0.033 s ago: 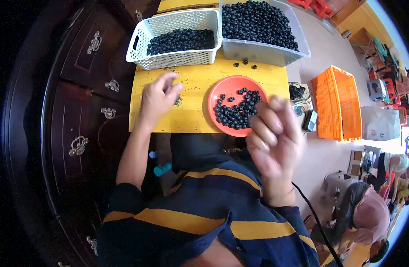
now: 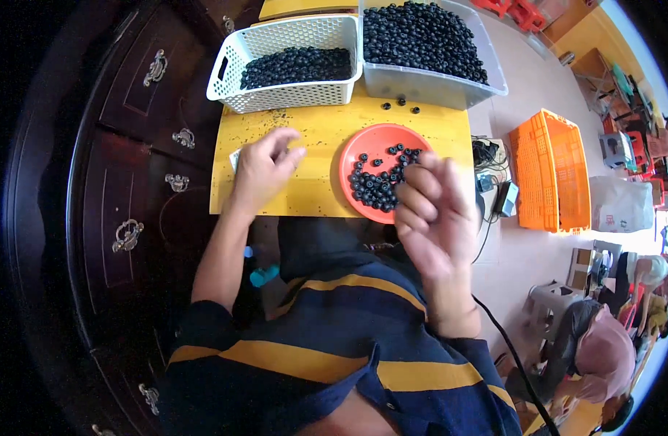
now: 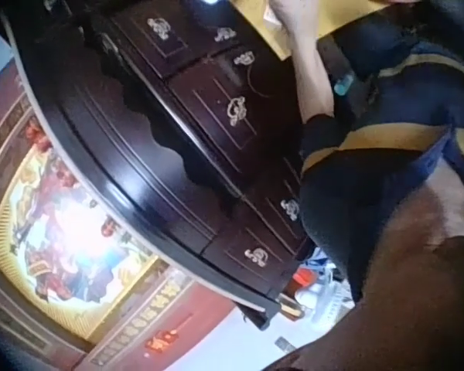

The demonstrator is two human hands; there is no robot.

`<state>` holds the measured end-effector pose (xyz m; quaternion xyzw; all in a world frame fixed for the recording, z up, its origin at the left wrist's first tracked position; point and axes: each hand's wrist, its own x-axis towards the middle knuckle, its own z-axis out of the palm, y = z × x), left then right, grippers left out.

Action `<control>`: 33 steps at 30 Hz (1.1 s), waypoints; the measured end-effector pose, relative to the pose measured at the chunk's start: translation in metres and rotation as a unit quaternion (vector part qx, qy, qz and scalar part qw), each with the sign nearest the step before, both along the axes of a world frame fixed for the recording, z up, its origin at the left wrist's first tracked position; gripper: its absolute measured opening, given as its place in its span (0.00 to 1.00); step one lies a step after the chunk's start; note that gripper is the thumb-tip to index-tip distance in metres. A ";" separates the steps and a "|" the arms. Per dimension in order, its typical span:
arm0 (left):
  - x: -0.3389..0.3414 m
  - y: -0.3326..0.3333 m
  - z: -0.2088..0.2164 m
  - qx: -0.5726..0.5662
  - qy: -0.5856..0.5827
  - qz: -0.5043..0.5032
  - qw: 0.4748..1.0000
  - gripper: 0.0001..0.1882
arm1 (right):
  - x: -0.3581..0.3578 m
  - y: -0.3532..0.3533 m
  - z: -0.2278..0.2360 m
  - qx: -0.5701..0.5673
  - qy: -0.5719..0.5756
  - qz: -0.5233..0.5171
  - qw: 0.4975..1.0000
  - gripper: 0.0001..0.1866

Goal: The person sorts small black berries from a plate into sorting baskets and crates using a knife.

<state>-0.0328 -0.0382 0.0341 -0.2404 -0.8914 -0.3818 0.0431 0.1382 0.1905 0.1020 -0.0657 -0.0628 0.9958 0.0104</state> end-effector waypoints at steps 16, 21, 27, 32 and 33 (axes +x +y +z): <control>0.113 0.065 0.007 -0.086 0.004 -0.197 0.977 0.16 | 0.013 -0.018 -0.120 0.018 -0.086 0.134 0.987 0.25; 0.120 0.072 0.003 -0.108 0.023 -0.190 0.976 0.13 | 0.015 -0.019 -0.112 0.052 -0.123 0.123 0.983 0.24; 0.117 0.085 0.005 -0.146 0.001 -0.191 0.971 0.11 | 0.017 -0.014 -0.115 0.051 -0.123 0.116 0.984 0.24; 0.112 0.090 0.015 -0.069 -0.048 -0.174 0.981 0.10 | 0.020 -0.005 -0.113 0.037 -0.102 0.112 0.988 0.20; 0.111 0.090 0.015 -0.024 -0.053 -0.152 0.987 0.09 | 0.019 -0.006 -0.102 0.055 -0.159 0.095 0.981 0.18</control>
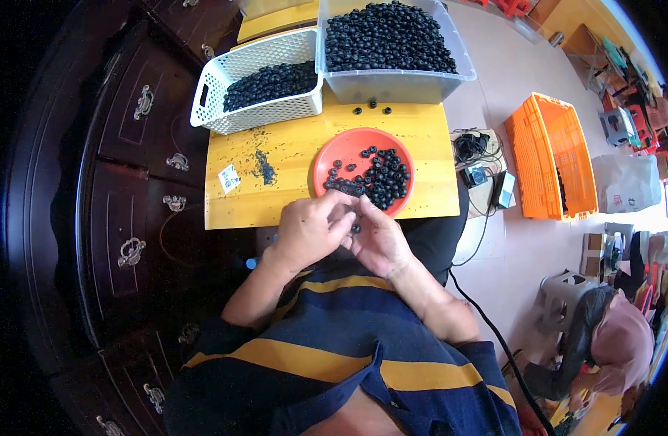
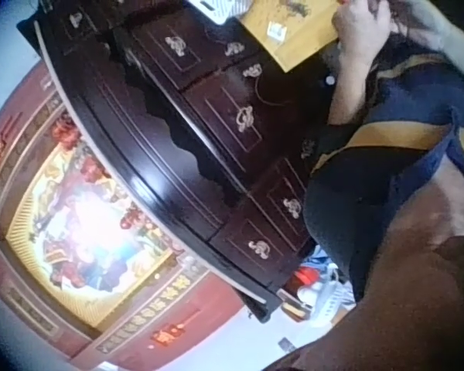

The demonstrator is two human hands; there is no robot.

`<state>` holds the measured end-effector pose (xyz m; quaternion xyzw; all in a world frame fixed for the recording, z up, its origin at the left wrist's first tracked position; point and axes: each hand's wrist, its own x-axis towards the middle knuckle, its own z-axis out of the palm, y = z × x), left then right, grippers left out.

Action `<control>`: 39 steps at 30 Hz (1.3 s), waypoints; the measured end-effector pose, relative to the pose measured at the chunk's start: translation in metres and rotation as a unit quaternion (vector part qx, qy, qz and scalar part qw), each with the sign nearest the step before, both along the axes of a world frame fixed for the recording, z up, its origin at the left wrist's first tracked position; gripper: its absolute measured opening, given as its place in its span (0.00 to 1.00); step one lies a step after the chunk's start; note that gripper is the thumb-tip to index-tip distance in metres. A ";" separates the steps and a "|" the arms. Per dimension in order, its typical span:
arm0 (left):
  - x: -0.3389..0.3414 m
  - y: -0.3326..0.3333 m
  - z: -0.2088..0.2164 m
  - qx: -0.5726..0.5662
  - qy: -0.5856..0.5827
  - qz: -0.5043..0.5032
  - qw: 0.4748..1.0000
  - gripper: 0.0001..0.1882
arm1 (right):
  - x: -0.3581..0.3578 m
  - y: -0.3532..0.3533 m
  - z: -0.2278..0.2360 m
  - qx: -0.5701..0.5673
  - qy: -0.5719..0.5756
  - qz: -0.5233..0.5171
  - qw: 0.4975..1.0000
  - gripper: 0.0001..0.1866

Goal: The person sorts small black berries from a plate into sorting baskets and crates using a knife.

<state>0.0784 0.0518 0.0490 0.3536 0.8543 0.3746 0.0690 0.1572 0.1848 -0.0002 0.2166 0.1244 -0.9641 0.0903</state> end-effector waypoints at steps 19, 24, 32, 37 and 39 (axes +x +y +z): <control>0.001 0.001 -0.007 0.185 0.148 -0.041 0.970 0.09 | 0.005 0.006 0.002 -0.067 0.044 0.027 0.996 0.07; 0.001 -0.006 -0.007 0.171 0.026 -0.017 0.985 0.11 | 0.005 0.010 0.003 -0.032 0.089 0.035 0.995 0.08; -0.019 -0.012 0.008 0.069 0.053 -0.113 0.990 0.26 | 0.009 0.017 -0.004 -0.031 0.125 0.062 0.990 0.13; -0.022 -0.012 0.016 0.014 0.054 -0.151 0.987 0.27 | 0.010 0.015 -0.008 -0.025 0.141 0.076 0.987 0.13; -0.022 -0.012 0.016 0.013 0.060 -0.158 0.986 0.27 | 0.011 0.015 -0.009 -0.025 0.141 0.078 0.987 0.14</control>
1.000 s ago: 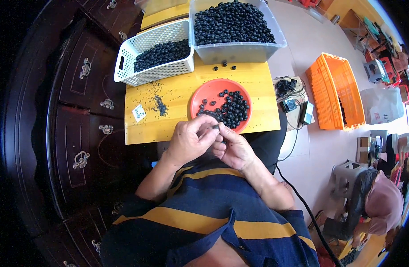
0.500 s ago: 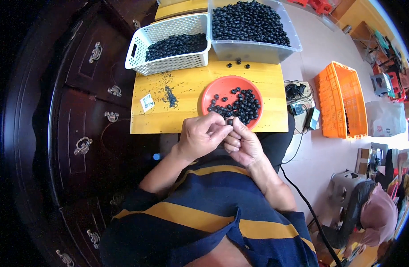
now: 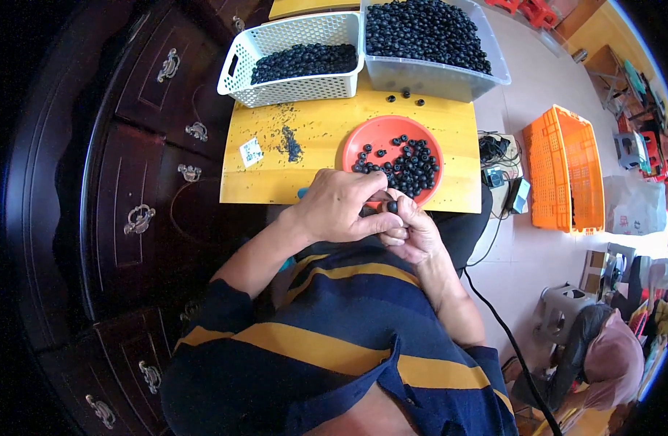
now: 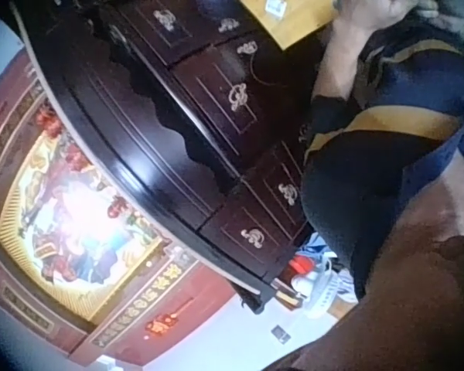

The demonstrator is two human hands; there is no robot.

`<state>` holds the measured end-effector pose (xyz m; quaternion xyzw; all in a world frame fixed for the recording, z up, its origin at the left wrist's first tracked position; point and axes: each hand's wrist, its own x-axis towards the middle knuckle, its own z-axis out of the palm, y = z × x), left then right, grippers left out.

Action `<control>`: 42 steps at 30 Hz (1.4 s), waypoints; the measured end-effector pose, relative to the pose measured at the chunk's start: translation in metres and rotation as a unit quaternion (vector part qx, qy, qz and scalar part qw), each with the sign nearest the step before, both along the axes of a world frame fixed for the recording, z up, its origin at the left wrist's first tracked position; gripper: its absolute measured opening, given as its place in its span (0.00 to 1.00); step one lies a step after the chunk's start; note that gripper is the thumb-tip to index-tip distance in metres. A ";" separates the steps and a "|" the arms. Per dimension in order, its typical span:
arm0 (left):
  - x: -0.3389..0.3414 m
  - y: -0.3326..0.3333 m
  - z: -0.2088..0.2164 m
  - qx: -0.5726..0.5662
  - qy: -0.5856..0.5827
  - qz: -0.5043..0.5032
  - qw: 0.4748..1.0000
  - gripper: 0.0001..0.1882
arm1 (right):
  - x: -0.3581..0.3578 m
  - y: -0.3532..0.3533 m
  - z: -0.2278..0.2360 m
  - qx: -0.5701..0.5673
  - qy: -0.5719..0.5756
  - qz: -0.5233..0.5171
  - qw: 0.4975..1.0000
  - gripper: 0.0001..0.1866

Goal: The person sorts small black berries from a plate into sorting baskets and crates using a knife.

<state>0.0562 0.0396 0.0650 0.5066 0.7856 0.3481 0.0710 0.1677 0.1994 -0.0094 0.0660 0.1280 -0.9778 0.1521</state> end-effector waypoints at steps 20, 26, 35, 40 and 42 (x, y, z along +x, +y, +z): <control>-0.004 -0.008 -0.009 0.011 0.028 -0.013 0.999 0.24 | -0.005 -0.004 -0.005 0.013 0.007 0.042 0.999 0.16; -0.004 -0.009 -0.020 0.006 0.042 -0.013 0.999 0.23 | -0.006 -0.005 0.007 0.032 -0.040 0.031 0.998 0.10; -0.006 -0.007 -0.023 -0.003 0.042 0.001 0.999 0.22 | -0.004 -0.010 0.000 -0.024 -0.074 0.001 0.997 0.06; -0.012 -0.007 -0.031 -0.006 0.076 -0.014 0.997 0.23 | -0.004 -0.012 0.005 -0.021 -0.118 -0.012 0.993 0.06; -0.014 -0.009 -0.029 -0.010 0.086 -0.022 0.996 0.22 | -0.005 -0.013 0.006 -0.022 -0.126 -0.014 0.992 0.06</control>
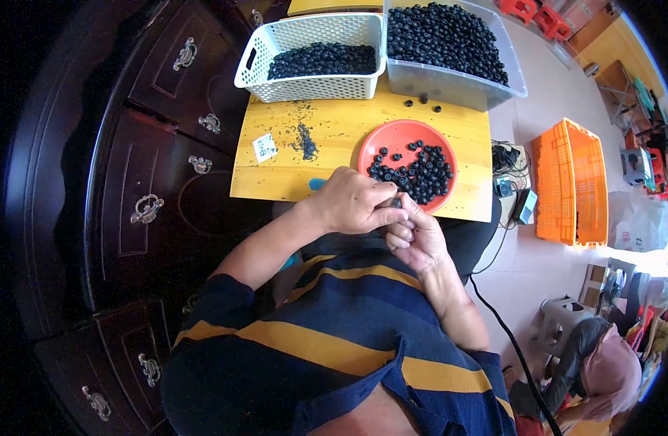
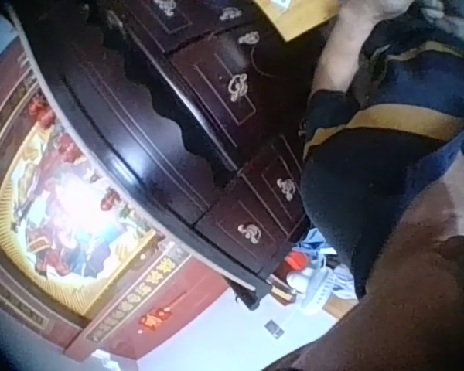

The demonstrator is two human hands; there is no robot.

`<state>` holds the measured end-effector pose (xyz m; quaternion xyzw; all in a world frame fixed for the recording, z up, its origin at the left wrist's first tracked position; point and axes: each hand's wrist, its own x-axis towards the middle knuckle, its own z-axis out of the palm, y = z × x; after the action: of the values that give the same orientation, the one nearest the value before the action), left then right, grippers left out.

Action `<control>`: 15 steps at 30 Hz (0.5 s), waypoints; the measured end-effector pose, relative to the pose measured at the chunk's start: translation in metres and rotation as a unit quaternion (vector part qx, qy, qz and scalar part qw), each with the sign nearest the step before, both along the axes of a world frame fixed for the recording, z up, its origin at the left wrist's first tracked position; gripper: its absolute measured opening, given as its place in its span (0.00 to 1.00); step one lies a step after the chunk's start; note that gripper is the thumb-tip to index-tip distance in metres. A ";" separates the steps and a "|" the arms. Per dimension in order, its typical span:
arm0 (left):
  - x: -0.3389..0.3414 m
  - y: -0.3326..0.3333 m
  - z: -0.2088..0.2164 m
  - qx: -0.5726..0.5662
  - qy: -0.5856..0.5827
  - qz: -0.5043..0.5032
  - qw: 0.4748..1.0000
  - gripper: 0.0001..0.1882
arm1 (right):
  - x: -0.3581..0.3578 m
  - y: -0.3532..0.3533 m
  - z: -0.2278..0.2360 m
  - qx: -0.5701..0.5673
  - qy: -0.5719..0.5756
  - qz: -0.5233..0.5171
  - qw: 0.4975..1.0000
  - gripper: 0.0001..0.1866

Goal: The person sorts small black berries from a plate into sorting baskets and crates using a knife.

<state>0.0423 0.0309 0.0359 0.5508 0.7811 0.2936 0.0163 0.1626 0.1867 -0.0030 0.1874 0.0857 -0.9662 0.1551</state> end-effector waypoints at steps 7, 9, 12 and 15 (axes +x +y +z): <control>0.004 -0.004 0.014 0.060 -0.128 0.042 0.989 0.15 | -0.005 0.000 0.000 -0.005 0.029 0.015 0.999 0.09; 0.007 -0.006 0.016 0.064 -0.173 0.054 0.981 0.13 | -0.007 -0.003 -0.001 0.003 0.028 0.018 0.999 0.09; 0.004 -0.006 0.011 0.075 -0.154 0.049 0.984 0.11 | -0.010 -0.004 -0.003 0.008 0.024 0.023 0.999 0.10; -0.016 -0.007 0.017 0.027 -0.106 0.082 0.991 0.10 | -0.011 -0.003 -0.001 0.002 0.020 0.015 1.000 0.14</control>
<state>0.0259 0.0239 0.0530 0.4505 0.8094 0.3718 0.0604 0.1511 0.1840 -0.0042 0.1668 0.0938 -0.9671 0.1679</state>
